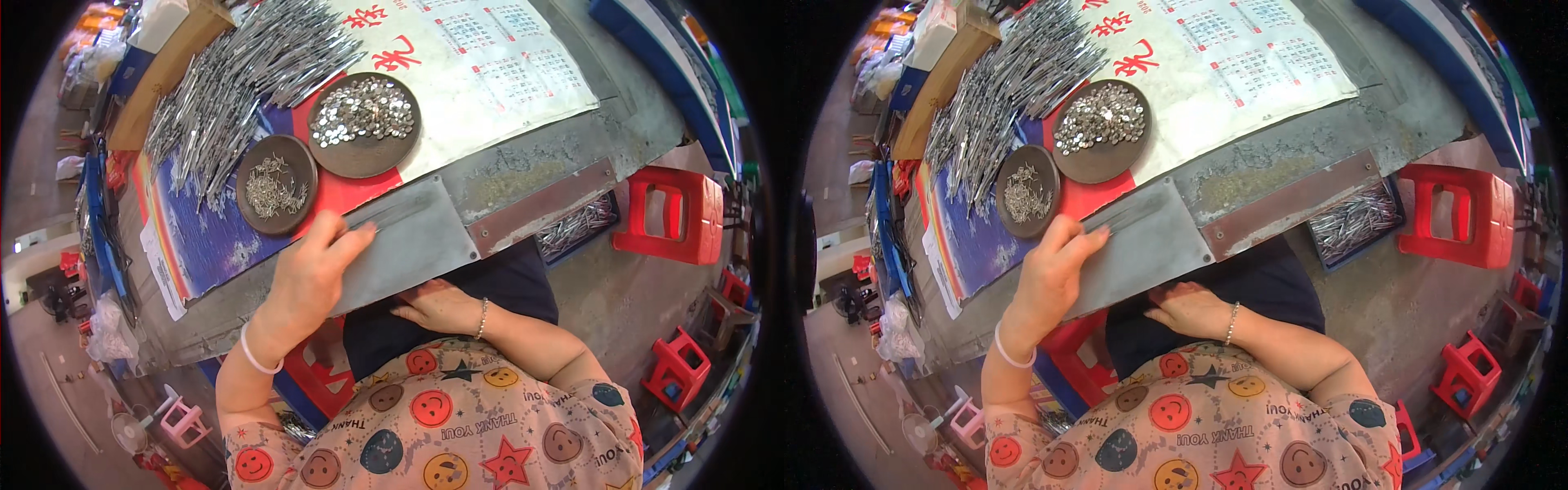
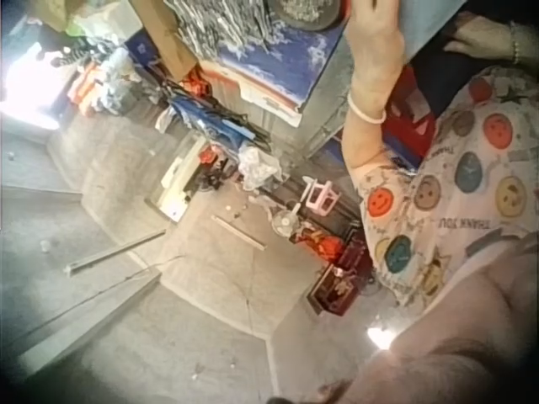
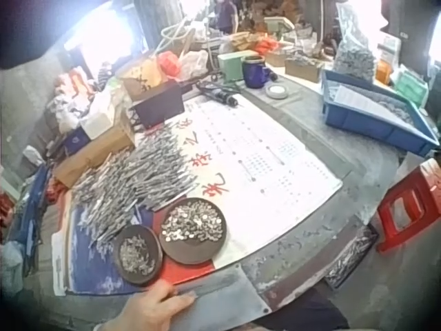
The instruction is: Manually assembling small metal pins and circular washers at a workshop table.
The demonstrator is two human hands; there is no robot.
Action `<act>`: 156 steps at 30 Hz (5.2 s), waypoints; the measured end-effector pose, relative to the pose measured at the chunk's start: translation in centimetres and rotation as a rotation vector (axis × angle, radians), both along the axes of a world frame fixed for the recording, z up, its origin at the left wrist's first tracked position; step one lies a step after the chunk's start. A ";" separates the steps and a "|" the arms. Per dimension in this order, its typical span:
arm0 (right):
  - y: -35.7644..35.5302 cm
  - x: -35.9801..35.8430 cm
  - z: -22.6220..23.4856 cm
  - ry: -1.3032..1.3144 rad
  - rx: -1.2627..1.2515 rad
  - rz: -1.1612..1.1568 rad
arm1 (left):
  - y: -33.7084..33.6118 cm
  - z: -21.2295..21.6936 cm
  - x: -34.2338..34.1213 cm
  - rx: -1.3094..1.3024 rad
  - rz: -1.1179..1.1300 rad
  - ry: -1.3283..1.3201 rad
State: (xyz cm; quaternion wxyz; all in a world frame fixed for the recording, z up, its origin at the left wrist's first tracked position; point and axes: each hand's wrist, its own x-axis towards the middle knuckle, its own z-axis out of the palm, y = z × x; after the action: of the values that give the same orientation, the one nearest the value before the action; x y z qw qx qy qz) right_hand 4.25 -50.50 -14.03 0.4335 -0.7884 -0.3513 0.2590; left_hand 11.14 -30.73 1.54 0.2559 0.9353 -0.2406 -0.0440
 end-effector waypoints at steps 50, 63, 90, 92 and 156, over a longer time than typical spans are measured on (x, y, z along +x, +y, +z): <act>1.3 0.5 13.5 -0.270 0.635 -0.312 | -8.9 -3.0 -15.4 -1.358 0.481 0.031; 2.2 -0.8 11.8 -0.148 0.536 -0.477 | -9.6 -4.4 -15.4 -1.530 0.583 0.149; 1.1 -0.6 12.8 0.659 0.662 -0.531 | -9.3 -4.4 -15.4 -1.558 0.607 0.146; 1.2 -1.1 13.3 0.442 0.605 -0.429 | -9.2 -4.9 -15.5 -1.609 0.577 0.111; 3.2 -6.1 13.0 -0.283 0.113 -0.678 | -4.9 -3.7 -18.5 -1.589 0.393 -0.099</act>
State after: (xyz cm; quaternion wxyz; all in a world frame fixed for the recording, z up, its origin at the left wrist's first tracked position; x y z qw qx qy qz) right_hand -1.89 -47.26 -1.08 0.4848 -0.8628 -0.1405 -0.0305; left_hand -7.35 -35.59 -2.18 0.8343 0.5007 -0.0429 0.2267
